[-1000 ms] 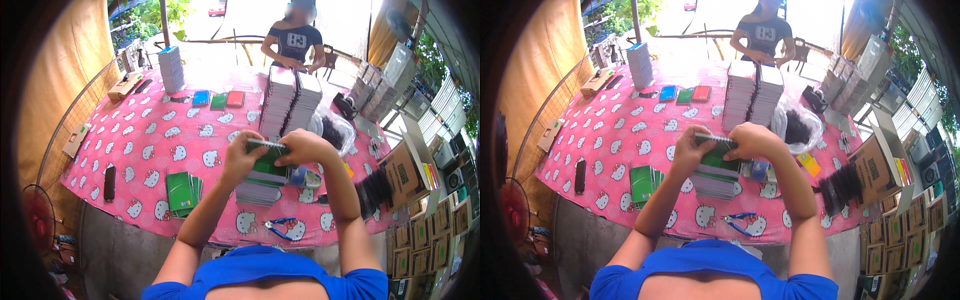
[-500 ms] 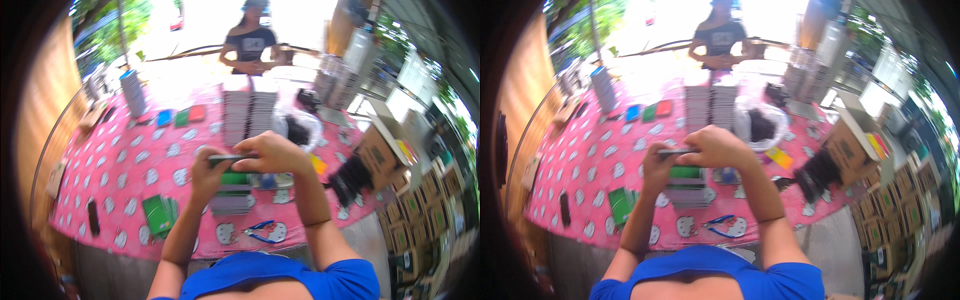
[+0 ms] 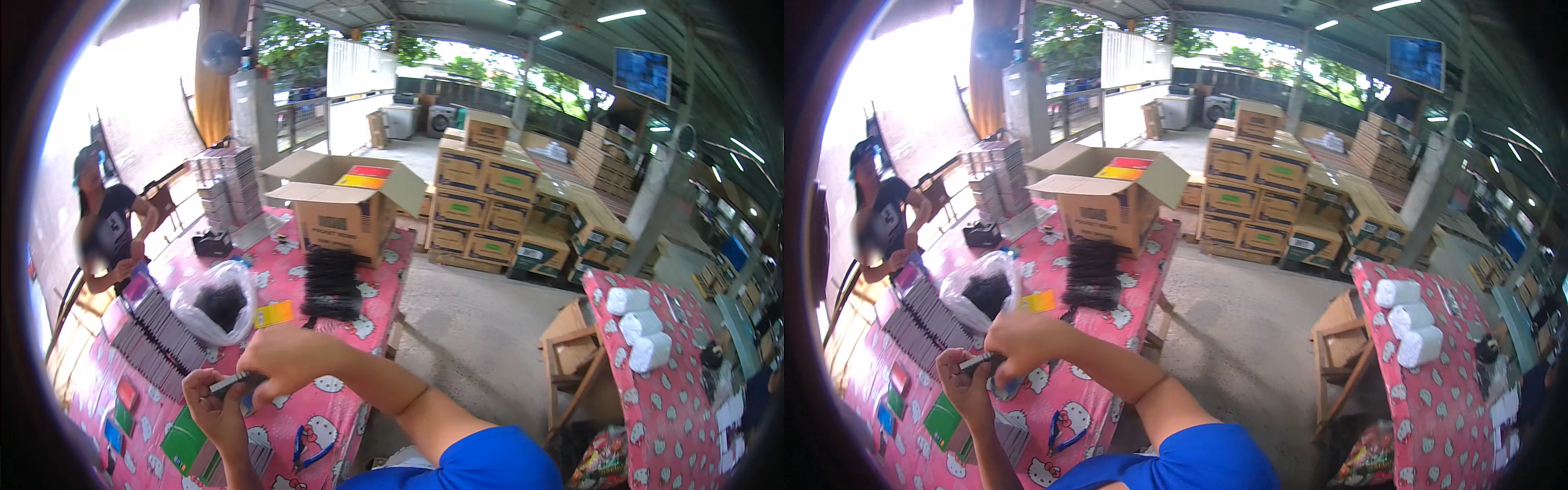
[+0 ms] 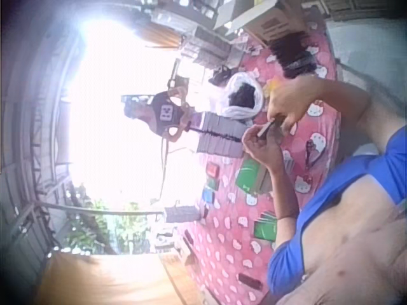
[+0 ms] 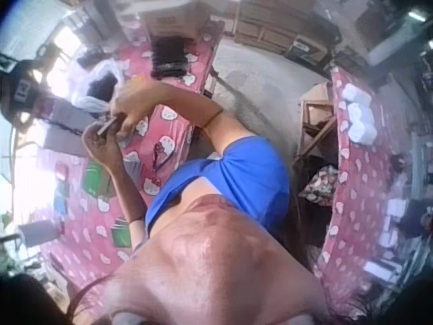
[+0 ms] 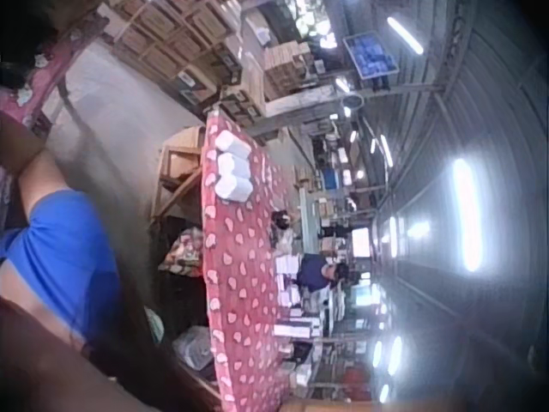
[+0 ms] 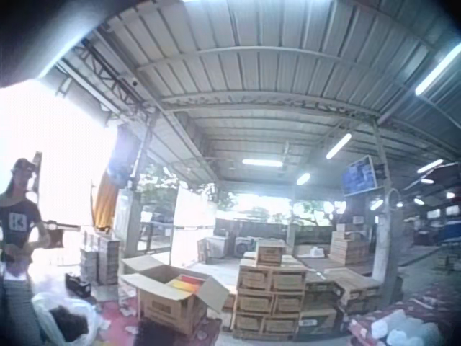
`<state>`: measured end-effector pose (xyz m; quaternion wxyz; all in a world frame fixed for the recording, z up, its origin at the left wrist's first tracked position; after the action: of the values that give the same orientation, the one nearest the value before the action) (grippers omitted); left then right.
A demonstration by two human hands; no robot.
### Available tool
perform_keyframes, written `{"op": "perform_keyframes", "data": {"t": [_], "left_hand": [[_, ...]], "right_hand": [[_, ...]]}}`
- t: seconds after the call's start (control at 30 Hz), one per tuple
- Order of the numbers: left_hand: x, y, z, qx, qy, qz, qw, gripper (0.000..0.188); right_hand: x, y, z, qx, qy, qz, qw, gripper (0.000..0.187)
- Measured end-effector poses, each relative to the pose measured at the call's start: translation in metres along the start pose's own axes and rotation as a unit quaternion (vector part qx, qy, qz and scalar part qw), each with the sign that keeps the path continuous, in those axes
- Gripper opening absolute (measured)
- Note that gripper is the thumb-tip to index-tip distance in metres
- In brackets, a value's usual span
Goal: The person uses a hand-held cutter and adhesive to secure the spine of small booklets, then places the completed booklets into stacks on a table.
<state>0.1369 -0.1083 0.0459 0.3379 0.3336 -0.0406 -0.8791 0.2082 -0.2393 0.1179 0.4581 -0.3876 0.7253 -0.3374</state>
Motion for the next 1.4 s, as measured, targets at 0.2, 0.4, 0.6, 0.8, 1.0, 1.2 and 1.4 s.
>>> {"op": "perform_keyframes", "data": {"t": [0.2, 0.4, 0.6, 0.8, 1.0, 1.2, 1.4], "left_hand": [[0.011, 0.021, 0.004, -0.018, -0.031, -0.043, 0.998, 0.041], [0.013, 0.038, 0.011, -0.017, 0.025, -0.068, 0.997, 0.039], [0.015, 0.042, 0.008, 0.047, -0.079, -0.083, 0.992, 0.03], [0.023, 0.046, 0.003, 0.038, -0.091, -0.071, 0.993, 0.027], [0.026, 0.049, 0.007, 0.033, -0.071, -0.077, 0.994, 0.025], [0.028, 0.055, -0.001, 0.05, -0.11, -0.093, 0.988, 0.027], [0.034, 0.061, -0.012, 0.033, -0.141, -0.095, 0.985, 0.026]], "right_hand": [[0.025, -0.003, 0.007, 0.011, 0.027, 0.029, 0.999, 0.041], [0.042, -0.017, 0.0, -0.07, 0.067, 0.223, 0.97, 0.021], [0.054, -0.017, -0.008, -0.048, 0.04, 0.372, 0.926, 0.014], [0.063, 0.002, 0.005, 0.019, 0.036, 0.378, 0.925, 0.014], [0.071, -0.017, -0.003, -0.015, 0.079, 0.343, 0.936, 0.023], [0.078, -0.018, -0.002, -0.019, 0.041, 0.385, 0.922, 0.02], [0.091, -0.027, 0.011, -0.021, 0.123, 0.328, 0.936, 0.023]]}}
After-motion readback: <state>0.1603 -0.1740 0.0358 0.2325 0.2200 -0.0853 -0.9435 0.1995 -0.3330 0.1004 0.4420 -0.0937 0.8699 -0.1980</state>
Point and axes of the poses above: each hand's wrist, its own x-axis away from the middle knuckle, its own y-axis out of the palm, z = x × y, the point moved 6 cm from there along -x, towards the middle knuckle, and after that the axes turned 10 degrees about z, right-handed, at the moved point
